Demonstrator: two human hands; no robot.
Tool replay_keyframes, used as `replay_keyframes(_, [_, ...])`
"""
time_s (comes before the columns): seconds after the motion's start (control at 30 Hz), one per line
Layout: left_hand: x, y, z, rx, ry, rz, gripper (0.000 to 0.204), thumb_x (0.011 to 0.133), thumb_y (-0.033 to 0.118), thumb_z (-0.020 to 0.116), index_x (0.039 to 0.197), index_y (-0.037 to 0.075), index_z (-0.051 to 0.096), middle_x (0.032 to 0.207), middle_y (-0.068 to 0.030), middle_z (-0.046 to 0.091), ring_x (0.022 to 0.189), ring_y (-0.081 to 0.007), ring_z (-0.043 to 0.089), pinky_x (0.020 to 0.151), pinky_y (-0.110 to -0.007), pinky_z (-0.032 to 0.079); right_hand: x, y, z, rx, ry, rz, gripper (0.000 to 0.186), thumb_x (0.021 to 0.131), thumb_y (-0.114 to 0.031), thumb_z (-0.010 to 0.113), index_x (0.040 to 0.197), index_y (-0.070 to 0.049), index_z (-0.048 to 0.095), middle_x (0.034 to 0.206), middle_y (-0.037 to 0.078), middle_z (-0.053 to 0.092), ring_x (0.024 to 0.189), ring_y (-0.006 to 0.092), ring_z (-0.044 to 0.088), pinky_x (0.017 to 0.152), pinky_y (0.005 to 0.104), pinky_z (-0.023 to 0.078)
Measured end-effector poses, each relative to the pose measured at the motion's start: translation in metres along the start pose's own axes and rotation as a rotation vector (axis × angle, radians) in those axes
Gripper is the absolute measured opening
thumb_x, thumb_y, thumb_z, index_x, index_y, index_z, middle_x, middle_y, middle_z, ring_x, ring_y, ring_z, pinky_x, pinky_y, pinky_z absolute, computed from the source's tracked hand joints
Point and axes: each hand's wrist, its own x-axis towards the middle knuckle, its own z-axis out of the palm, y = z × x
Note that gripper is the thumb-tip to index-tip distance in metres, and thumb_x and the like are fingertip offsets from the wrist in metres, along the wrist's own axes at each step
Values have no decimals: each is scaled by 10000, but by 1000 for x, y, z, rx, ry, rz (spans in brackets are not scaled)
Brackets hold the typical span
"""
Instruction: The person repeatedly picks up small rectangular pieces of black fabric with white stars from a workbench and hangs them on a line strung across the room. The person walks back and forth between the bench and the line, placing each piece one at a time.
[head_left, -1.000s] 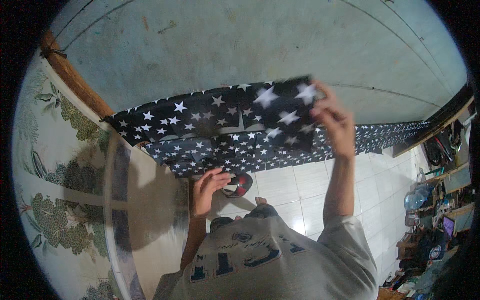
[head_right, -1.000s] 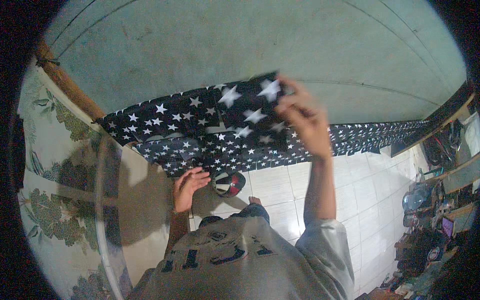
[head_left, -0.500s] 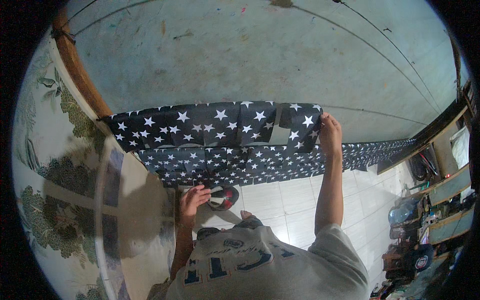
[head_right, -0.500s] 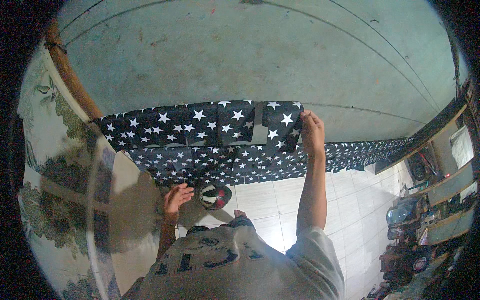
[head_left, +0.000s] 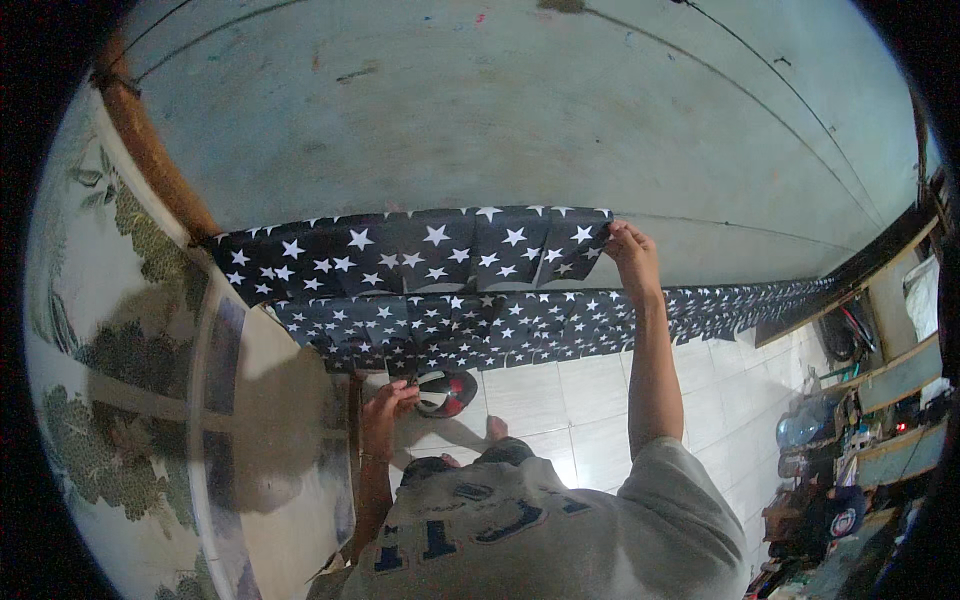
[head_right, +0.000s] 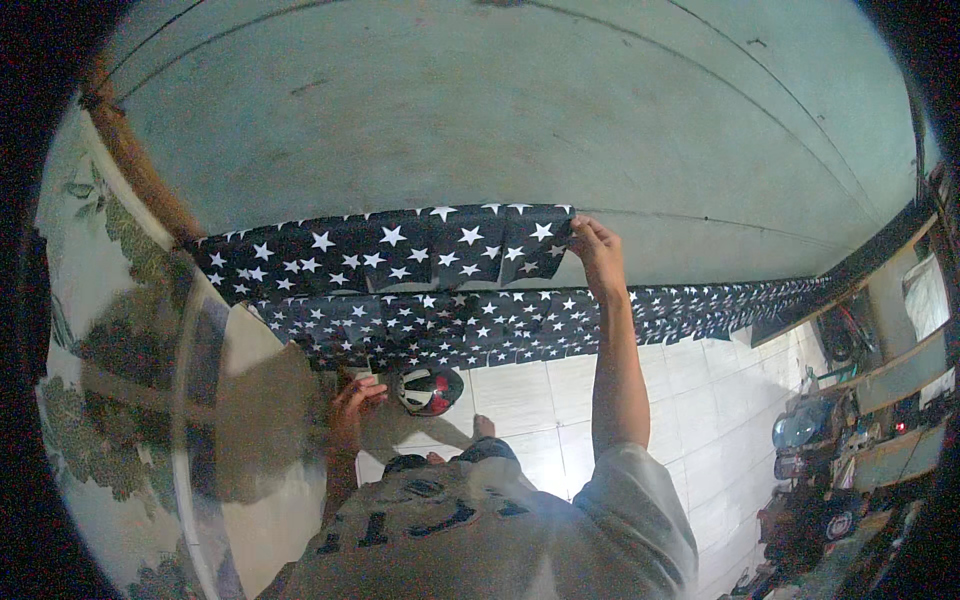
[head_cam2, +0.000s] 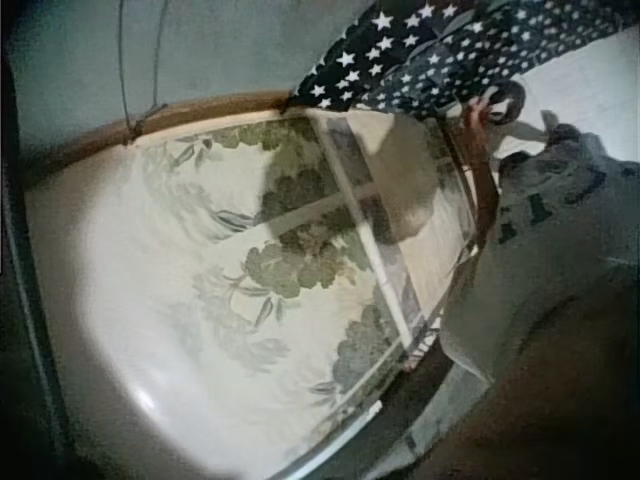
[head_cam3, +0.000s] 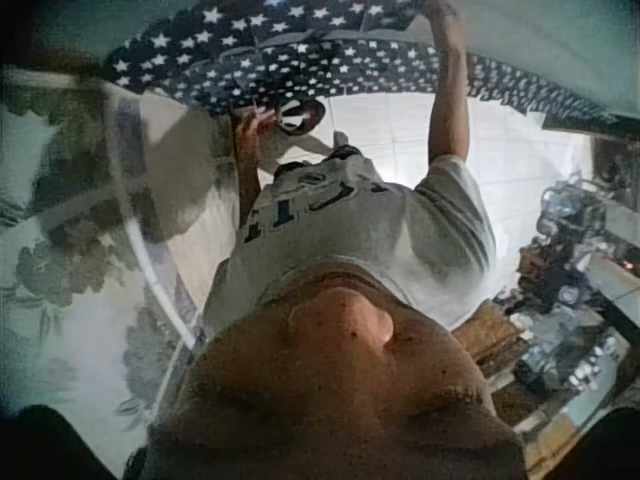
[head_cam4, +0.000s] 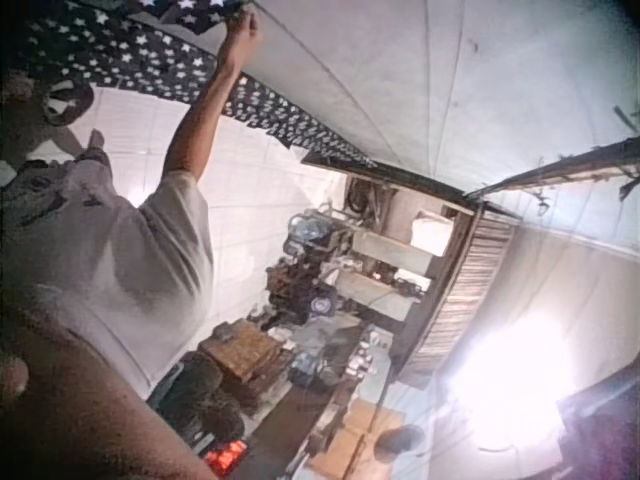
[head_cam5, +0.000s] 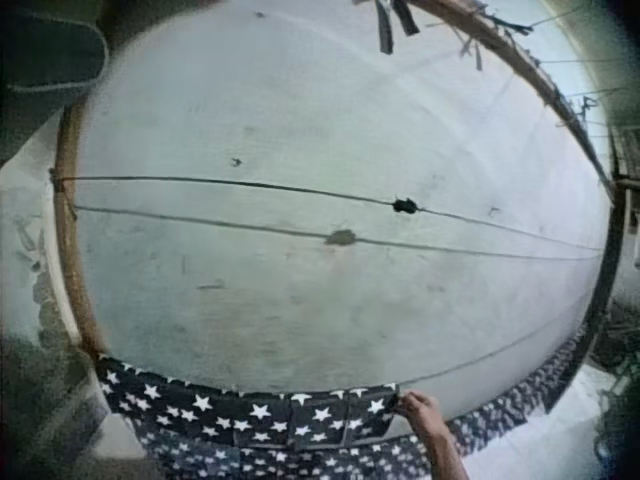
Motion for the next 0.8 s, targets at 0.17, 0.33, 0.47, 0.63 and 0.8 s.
replay_keyframes(0.17, [17,-46,2,49,47,-105,316,832,238,538,1005,-21,588,913,-131,639,822,-170,626,705,-266,474,-29,19,-40,-85,118,8,255,899,-172,506,1036,35,568,1000,103,611,917,171,592,829,291,462])
replay_keyframes(0.33, [48,-115,37,544,-283,-260,299,839,238,540,1004,-6,594,894,-115,642,822,-175,624,704,-277,473,-116,93,-121,-210,164,130,185,888,-169,473,894,-31,596,853,51,606,825,141,583,725,292,480])
replay_keyframes(0.47, [42,-150,133,459,-576,-76,286,865,230,533,1006,-14,581,863,-123,644,816,-195,625,726,-281,479,-225,162,-181,-354,361,397,201,837,-135,511,910,23,613,817,105,645,691,170,622,636,297,501])
replay_keyframes(0.63, [19,-187,348,557,-839,-379,231,881,174,551,804,-40,592,546,-46,503,544,-130,535,598,-259,463,-345,178,-288,-444,468,440,210,787,-165,536,809,19,636,707,115,639,588,171,625,586,308,498])
replay_keyframes(0.8, [-77,-189,593,502,-1355,-169,335,901,205,512,684,-39,588,651,-104,595,591,-142,537,616,-258,447,-435,99,-425,-478,883,473,227,790,-204,538,800,2,633,685,105,639,585,164,624,596,304,496])
